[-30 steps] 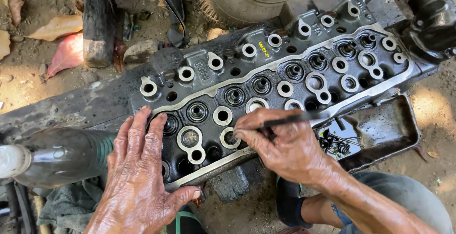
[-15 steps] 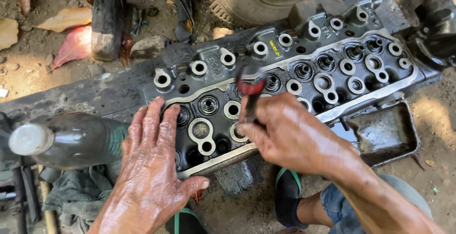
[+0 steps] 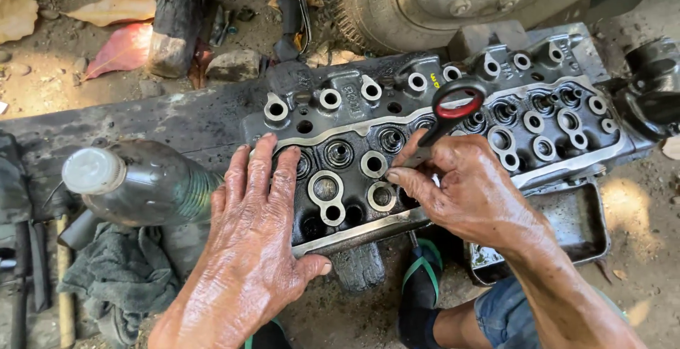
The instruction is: Cleaning and inspecting a cylinder head assembly from a vehicle engine.
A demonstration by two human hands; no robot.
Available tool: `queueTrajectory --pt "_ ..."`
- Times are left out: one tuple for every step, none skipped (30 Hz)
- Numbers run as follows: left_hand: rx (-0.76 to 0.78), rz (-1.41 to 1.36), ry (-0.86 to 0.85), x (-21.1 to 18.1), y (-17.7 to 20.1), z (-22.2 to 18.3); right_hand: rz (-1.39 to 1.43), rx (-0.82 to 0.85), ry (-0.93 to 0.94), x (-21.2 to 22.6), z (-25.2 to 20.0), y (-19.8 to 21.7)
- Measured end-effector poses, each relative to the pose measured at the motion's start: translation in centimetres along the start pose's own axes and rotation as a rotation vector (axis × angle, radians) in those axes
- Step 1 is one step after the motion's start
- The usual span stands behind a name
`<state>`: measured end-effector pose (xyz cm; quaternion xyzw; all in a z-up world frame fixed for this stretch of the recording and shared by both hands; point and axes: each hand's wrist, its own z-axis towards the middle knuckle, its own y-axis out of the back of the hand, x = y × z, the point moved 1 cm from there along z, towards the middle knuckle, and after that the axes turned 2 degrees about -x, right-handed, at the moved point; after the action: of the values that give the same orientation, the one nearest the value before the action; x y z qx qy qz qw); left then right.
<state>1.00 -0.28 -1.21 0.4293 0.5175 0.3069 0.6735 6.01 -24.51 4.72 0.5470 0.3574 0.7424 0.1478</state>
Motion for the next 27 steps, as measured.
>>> queueTrajectory --pt "0.004 -0.010 0.008 0.0 0.0 -0.1 -0.008 -0.060 0.001 -0.3 -0.2 -0.2" --pt "0.002 -0.012 0.013 0.0 -0.1 -0.1 -0.010 -0.055 0.002 0.1 -0.1 0.2" --pt "-0.008 -0.014 0.006 0.0 -0.1 -0.1 -0.068 0.027 0.063 0.7 0.1 0.5" --pt "-0.019 -0.016 0.000 -0.1 -0.1 -0.2 -0.126 0.110 0.124 1.2 0.3 0.8" --pt "-0.019 -0.018 0.002 0.0 -0.1 -0.2 -0.126 0.112 0.124 0.8 0.3 0.3" --pt "-0.016 -0.027 -0.003 0.0 -0.1 -0.2 -0.147 0.104 0.119 0.5 0.3 -0.1" --pt "-0.015 -0.037 -0.009 0.0 0.0 -0.2 -0.170 0.096 0.116 0.2 0.3 -0.4" --pt "-0.018 -0.039 -0.008 -0.1 0.0 -0.1 -0.173 0.098 0.118 0.7 0.3 -0.3" --pt "-0.025 -0.040 -0.001 -0.2 0.0 -0.1 -0.182 0.160 0.178 1.2 0.1 -0.4" --pt "-0.032 -0.040 0.006 -0.2 0.0 -0.2 -0.191 0.222 0.238 1.8 0.0 -0.5" --pt "-0.027 -0.043 0.012 -0.3 0.1 -0.3 -0.188 0.228 0.236 2.0 0.3 -0.7" --pt "-0.032 -0.050 0.017 -0.4 0.2 -0.3 -0.256 0.277 0.219 2.2 0.7 -1.0" --pt "-0.037 -0.054 0.017 -0.5 0.4 -0.2 -0.326 0.321 0.203 2.5 1.0 -1.1" --pt "-0.032 -0.054 0.018 -0.5 0.4 -0.3 -0.323 0.322 0.199 2.8 1.3 -1.2" --pt "-0.030 -0.070 0.010 -0.3 0.4 -0.4 -0.386 0.349 0.158 3.1 1.7 -1.3" --pt "-0.027 -0.086 0.002 -0.2 0.3 -0.4 -0.449 0.376 0.116 3.4 2.1 -1.5" --pt "-0.021 -0.088 0.006 -0.2 0.4 -0.5 -0.445 0.382 0.113 3.9 2.3 -1.5" --pt "-0.050 -0.085 -0.012 -0.3 0.4 -0.6 -0.444 0.409 0.046 4.3 2.6 -1.5" --pt "-0.081 -0.082 -0.035 -0.3 0.5 -0.5 -0.446 0.432 -0.023 4.7 2.9 -1.4" --pt "-0.077 -0.085 -0.036 -0.3 0.5 -0.5 -0.445 0.433 -0.027 4.1 3.4 -1.6" --pt "-0.061 -0.087 -0.020 -0.4 0.5 -0.4 -0.501 0.496 -0.099 3.5 3.8 -1.7" --pt "-0.044 -0.089 -0.003 -0.3 0.5 -0.3 -0.557 0.558 -0.171 2.9 4.3 -1.9" --pt "-0.050 -0.094 -0.001 -0.3 0.5 -0.4 -0.564 0.560 -0.169 2.4 4.4 -1.6" --pt "-0.047 -0.105 -0.008 -0.3 0.6 -0.5 -0.402 0.521 -0.230 1.9 4.5 -1.2" --pt "-0.047 -0.116 -0.012 -0.2 0.5 -0.6 -0.242 0.483 -0.286 1.3 4.8 -0.9" --pt "-0.055 -0.122 -0.007 -0.2 0.5 -0.6 -0.251 0.487 -0.281 1.4 4.5 -0.7" --pt "-0.068 -0.123 -0.017 -0.2 0.5 -0.7 -0.230 0.419 -0.315 1.3 4.3 -0.6"
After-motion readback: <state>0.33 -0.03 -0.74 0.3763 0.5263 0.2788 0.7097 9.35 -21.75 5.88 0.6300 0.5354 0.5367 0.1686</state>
